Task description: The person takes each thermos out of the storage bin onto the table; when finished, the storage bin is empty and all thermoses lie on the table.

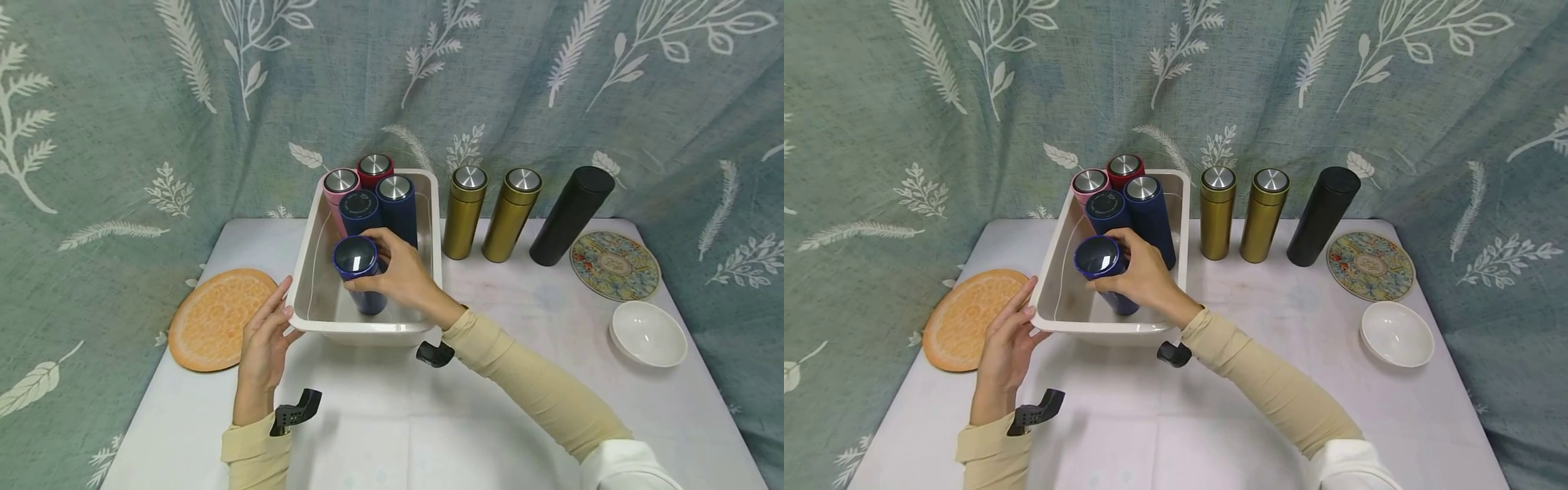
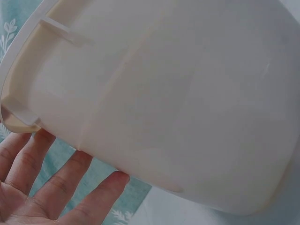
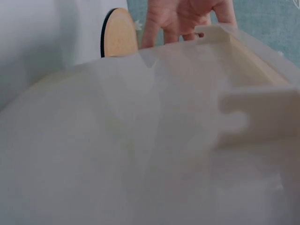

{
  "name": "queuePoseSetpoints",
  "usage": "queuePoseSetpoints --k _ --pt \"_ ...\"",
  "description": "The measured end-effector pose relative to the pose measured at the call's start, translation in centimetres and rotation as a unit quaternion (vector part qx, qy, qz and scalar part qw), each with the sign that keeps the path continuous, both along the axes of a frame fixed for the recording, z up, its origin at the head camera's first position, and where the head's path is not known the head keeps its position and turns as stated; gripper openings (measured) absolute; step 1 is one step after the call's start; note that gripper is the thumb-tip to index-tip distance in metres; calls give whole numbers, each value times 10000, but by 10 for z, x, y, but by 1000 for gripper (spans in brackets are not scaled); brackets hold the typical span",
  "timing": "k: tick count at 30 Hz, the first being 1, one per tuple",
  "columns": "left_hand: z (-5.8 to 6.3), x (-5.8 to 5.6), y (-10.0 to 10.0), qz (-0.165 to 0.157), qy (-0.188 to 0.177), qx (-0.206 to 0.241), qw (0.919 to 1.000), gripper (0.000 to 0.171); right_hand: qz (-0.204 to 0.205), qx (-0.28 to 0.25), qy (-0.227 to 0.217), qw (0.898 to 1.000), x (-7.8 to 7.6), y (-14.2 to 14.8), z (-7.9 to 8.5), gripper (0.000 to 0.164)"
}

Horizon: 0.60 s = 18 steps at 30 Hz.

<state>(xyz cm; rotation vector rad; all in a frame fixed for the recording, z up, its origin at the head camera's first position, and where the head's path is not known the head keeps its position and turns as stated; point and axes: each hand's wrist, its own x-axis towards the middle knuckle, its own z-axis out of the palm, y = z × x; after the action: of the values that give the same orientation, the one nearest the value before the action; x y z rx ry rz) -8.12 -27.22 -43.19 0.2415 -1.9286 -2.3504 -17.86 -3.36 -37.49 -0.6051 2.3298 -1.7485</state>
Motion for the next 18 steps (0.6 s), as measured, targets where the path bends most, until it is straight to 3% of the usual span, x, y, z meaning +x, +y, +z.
queuePoseSetpoints --k 18 --pt "1 -1 2 42 6 -21 10000 50 -276 -469 26 9985 2 9 1 74"
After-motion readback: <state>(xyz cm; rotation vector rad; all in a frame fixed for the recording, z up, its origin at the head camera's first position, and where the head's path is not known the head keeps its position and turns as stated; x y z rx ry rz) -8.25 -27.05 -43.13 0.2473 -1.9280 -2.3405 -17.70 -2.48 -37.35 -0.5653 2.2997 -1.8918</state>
